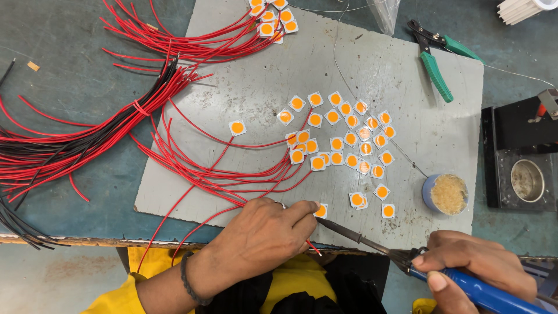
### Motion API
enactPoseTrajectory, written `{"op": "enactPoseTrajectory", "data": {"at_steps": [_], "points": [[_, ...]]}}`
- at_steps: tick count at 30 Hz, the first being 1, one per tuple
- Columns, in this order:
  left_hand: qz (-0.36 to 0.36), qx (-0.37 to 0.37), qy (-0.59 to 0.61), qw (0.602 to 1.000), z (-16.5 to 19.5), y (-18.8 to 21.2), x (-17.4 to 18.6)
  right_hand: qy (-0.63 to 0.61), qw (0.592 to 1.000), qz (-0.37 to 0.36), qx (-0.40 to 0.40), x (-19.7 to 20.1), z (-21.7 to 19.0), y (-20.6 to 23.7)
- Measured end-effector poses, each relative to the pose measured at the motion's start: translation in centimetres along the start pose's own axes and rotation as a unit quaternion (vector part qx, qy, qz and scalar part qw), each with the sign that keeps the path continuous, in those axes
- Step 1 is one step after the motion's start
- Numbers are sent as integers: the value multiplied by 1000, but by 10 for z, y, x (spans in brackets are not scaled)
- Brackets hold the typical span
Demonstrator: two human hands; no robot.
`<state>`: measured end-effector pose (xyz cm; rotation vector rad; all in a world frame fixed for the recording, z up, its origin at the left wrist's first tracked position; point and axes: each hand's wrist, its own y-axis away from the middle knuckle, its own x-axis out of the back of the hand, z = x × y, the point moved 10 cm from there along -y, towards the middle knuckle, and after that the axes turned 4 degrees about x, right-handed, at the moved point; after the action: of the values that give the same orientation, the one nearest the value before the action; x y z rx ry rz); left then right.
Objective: The person solders red wires to small square LED modules arranged on a work surface. They use a soldering iron and solder wire to attach wires to the LED contacts, then trim excess wire with pliers and apply flux to wire ends before continuing the soldering process.
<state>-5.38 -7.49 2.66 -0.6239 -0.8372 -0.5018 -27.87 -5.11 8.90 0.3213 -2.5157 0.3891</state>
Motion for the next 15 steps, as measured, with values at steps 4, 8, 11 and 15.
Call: {"op": "enactPoseTrajectory", "data": {"at_steps": [4, 8, 11, 15], "points": [[0, 1, -9, 1000, 0, 0, 0, 19, 1000, -8, 14, 4, 2, 4], [3, 1, -2, 1000, 1, 0, 1, 17, 1000, -13, -3, 11, 7, 9], [-2, 3, -1, 1000, 0, -1, 1, 25, 999, -20, -9, 10, 9, 10], [-2, -1, 1, 1000, 0, -1, 1, 23, 998, -54, 12, 5, 13, 16]]}}
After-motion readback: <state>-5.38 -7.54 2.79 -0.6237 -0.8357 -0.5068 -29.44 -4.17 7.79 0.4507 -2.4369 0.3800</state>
